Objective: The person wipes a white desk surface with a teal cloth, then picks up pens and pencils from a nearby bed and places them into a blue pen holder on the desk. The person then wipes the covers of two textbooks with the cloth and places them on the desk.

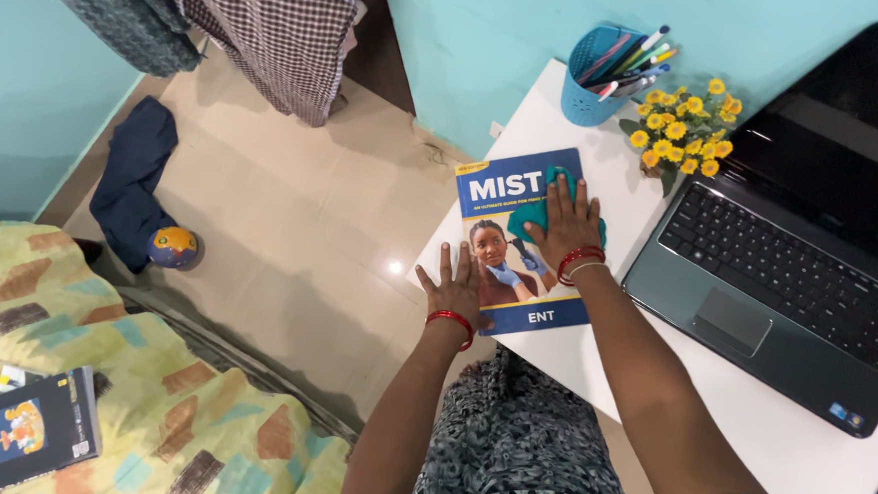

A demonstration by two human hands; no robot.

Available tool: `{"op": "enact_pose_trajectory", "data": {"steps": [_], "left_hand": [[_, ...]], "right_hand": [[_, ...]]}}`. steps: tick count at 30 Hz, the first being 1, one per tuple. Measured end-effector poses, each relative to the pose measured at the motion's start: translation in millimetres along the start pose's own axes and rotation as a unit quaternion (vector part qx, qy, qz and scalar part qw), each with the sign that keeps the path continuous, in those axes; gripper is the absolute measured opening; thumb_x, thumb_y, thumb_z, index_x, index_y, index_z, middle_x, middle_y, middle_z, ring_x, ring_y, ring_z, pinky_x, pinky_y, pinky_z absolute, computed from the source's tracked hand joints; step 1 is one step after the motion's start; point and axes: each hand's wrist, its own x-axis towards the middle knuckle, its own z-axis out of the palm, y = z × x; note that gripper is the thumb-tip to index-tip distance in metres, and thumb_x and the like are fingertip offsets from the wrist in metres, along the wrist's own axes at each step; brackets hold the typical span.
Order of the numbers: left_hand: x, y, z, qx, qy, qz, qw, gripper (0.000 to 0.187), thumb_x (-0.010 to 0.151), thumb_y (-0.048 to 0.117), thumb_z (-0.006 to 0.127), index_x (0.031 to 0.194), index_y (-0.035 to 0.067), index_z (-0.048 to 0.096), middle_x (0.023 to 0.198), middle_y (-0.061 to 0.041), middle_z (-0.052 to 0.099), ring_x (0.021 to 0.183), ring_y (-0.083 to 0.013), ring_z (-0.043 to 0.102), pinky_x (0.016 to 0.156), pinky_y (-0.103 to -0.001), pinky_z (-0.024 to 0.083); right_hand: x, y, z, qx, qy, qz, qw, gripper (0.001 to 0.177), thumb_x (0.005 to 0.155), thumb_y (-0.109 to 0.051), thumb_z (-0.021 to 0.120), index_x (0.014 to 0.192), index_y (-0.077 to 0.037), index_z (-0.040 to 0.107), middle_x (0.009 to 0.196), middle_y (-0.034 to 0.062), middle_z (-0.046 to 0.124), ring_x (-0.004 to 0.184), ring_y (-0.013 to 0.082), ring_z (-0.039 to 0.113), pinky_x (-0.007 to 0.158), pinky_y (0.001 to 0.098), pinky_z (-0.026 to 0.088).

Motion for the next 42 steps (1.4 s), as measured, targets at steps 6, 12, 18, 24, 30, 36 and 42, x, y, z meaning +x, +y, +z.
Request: {"op": "enact_pose_trajectory", "data": {"steps": [6,12,18,24,30,36,42], "left_hand": [[3,4,0,0.026,0.011,0.004,1.000,0.131,0.069,0.064,0.086,0.165,0.012,0.013,0.173,-0.010,-0.005,0.157,-0.0370,-0.007,0.112,-0.081,0.007],[4,-1,0,-0.009,-0.016,0.008,1.000,0.134,0.070,0.062,0.086,0.165,0.015,0.005,0.172,-0.007,-0.009,0.158,-0.0381,-0.009,0.113,-0.080,0.006],[1,-6,2,-0.030,-0.012,0.025,0.999,0.133,0.072,0.060,0.085,0.165,0.015,0.002,0.173,-0.007,-0.011,0.158,-0.0382,-0.009,0.116,-0.077,0.008],[-1,-16,-1,-0.036,-0.010,0.059,0.998,0.134,0.072,0.056,0.087,0.165,0.011,0.001,0.172,-0.009,-0.011,0.158,-0.0384,-0.005,0.116,-0.075,0.014],[-4,-20,4,-0.058,0.030,0.065,0.996,0.135,0.068,0.054,0.090,0.164,0.012,0.005,0.173,-0.007,-0.007,0.158,-0.0351,-0.002,0.118,-0.073,0.012],[-5,-26,8,-0.146,0.053,0.022,0.988,0.154,0.058,0.055,0.096,0.161,0.001,-0.006,0.170,-0.017,-0.007,0.160,-0.0291,0.000,0.126,-0.057,0.008],[-8,-28,7,-0.159,0.043,0.010,0.986,0.157,0.059,0.055,0.096,0.162,0.007,-0.013,0.171,-0.022,-0.012,0.157,-0.0287,0.006,0.127,-0.051,0.009]], "right_hand": [[-45,-9,-3,-0.007,0.041,0.044,0.998,0.084,0.097,-0.058,0.047,0.158,-0.002,0.031,0.170,0.0160,0.016,0.154,0.0444,0.010,0.121,0.0628,0.010],[-109,-10,6,-0.034,0.063,0.028,0.997,0.079,0.098,-0.055,0.048,0.155,0.000,0.037,0.169,0.0175,0.019,0.155,0.0450,0.013,0.121,0.0651,0.010],[-103,-12,9,-0.027,0.059,0.033,0.997,0.082,0.096,-0.056,0.049,0.155,0.000,0.036,0.169,0.0179,0.019,0.154,0.0462,0.011,0.120,0.0667,0.007],[-41,-22,8,-0.004,0.055,-0.006,0.998,0.086,0.097,-0.057,0.049,0.158,0.001,0.030,0.169,0.0178,0.017,0.153,0.0472,0.009,0.119,0.0666,0.005],[-20,-66,9,-0.008,0.026,-0.108,0.994,0.081,0.098,-0.053,0.049,0.157,-0.001,0.033,0.169,0.0146,0.019,0.155,0.0431,0.010,0.121,0.0640,0.007],[-34,-93,-7,-0.032,-0.009,-0.224,0.974,0.071,0.098,-0.047,0.051,0.155,-0.007,0.037,0.169,0.0127,0.021,0.155,0.0418,0.011,0.121,0.0637,0.009],[-66,-106,-24,-0.118,-0.051,-0.305,0.944,0.073,0.095,-0.046,0.053,0.154,-0.007,0.037,0.165,0.0129,0.026,0.152,0.0407,0.014,0.121,0.0599,0.011]]}}
